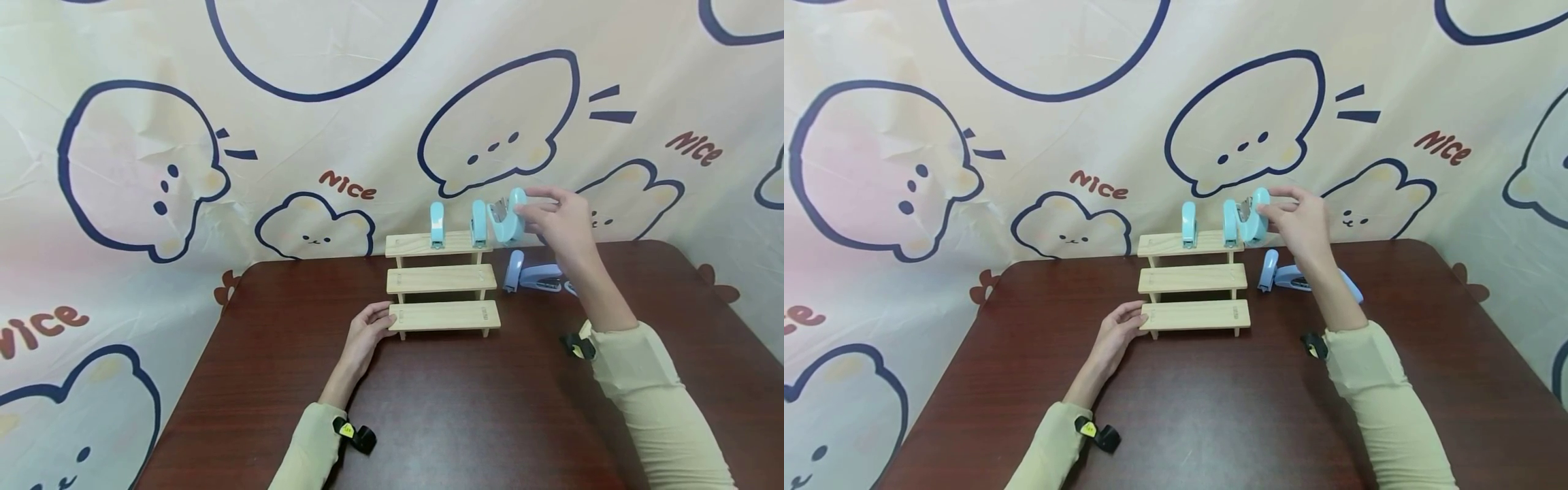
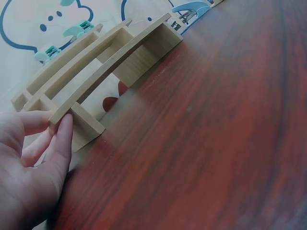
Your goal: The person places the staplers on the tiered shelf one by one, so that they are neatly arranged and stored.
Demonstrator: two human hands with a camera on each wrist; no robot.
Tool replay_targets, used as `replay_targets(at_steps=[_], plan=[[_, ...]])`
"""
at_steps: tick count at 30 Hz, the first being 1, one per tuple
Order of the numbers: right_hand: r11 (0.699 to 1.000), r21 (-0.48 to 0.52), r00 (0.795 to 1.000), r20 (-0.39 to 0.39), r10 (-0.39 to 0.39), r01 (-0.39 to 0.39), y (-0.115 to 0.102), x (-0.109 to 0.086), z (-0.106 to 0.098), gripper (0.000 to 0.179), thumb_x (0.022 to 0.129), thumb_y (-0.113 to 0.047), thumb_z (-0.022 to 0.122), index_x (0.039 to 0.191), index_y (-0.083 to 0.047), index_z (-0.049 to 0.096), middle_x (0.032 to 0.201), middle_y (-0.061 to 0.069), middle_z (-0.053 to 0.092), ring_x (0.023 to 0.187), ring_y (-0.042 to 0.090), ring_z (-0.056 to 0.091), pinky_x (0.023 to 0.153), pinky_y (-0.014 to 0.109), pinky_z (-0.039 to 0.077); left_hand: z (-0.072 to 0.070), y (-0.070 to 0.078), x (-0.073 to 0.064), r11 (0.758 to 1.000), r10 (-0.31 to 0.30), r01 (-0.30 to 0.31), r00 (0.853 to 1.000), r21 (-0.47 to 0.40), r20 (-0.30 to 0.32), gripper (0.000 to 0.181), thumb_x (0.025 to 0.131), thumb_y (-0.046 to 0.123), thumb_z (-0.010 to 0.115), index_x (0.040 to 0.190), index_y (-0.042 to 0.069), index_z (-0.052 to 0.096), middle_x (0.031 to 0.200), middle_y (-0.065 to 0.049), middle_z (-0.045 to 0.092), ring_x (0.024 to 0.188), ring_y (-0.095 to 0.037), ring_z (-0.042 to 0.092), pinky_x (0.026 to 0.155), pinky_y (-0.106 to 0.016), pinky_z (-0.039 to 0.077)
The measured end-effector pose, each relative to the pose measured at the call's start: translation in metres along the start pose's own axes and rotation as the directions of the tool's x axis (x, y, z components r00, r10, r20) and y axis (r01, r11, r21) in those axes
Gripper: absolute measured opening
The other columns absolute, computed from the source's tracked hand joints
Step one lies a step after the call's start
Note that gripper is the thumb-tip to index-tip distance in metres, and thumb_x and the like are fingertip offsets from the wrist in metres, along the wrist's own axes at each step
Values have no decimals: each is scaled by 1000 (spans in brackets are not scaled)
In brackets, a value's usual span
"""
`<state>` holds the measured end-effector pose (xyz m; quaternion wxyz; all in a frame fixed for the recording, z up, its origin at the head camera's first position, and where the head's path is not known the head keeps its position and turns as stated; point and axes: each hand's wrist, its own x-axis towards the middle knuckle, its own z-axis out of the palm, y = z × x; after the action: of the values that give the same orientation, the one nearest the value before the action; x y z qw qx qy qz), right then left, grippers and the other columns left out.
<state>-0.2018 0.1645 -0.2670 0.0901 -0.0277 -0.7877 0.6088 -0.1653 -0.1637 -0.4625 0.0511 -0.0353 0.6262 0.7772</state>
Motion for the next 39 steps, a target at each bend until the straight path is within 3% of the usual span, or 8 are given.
replay_targets(at_steps=[4, 11, 18, 29, 39], plan=[[1000, -10, 1000, 1, -19, 19, -2, 1, 3, 49, 100, -22, 70, 142, 1, 58, 136, 23, 64, 105, 16, 71, 89, 30, 58, 0, 0, 0, 1000, 0, 0, 1000, -10, 2, 42, 95, -1, 67, 135, -10, 57, 110, -8, 62, 88, -13, 63, 75, -25, 56], [999, -17, 999, -9, -38, 38, -5, 1, 9, 47, 99, -23, 72, 139, 0, 61, 133, 23, 66, 104, 17, 73, 81, 25, 59, 0, -1, 0, 1000, 10, -10, 1000, -7, 1, 40, 96, 0, 67, 133, -10, 58, 109, -8, 62, 85, -12, 63, 74, -24, 56], [999, 9, 999, 3, -52, 52, -7, 4, 15, 47, 98, -21, 74, 137, 1, 62, 130, 23, 67, 89, 7, 73, 81, 27, 60, 0, -2, 0, 1000, 12, -12, 1000, -2, 4, 40, 96, 0, 67, 134, -9, 58, 109, -8, 62, 87, -13, 63, 74, -24, 56], [995, -5, 994, 48, -103, 103, -12, 7, 32, 42, 98, -19, 73, 135, 0, 64, 138, 21, 62, 113, 33, 70, 80, 30, 60, -2, -2, 0, 1000, 11, -11, 1000, 2, 9, 41, 96, 0, 67, 135, -9, 58, 111, -9, 62, 88, -13, 64, 76, -25, 57], [997, -20, 995, 65, -70, 72, -21, 7, 50, 41, 97, -17, 74, 134, -1, 65, 130, 21, 68, 110, 33, 72, 82, 29, 60, -1, -2, 0, 1000, 13, -13, 1000, -14, 12, 41, 96, -1, 66, 136, -10, 57, 110, -9, 64, 87, -13, 65, 75, -24, 57]])
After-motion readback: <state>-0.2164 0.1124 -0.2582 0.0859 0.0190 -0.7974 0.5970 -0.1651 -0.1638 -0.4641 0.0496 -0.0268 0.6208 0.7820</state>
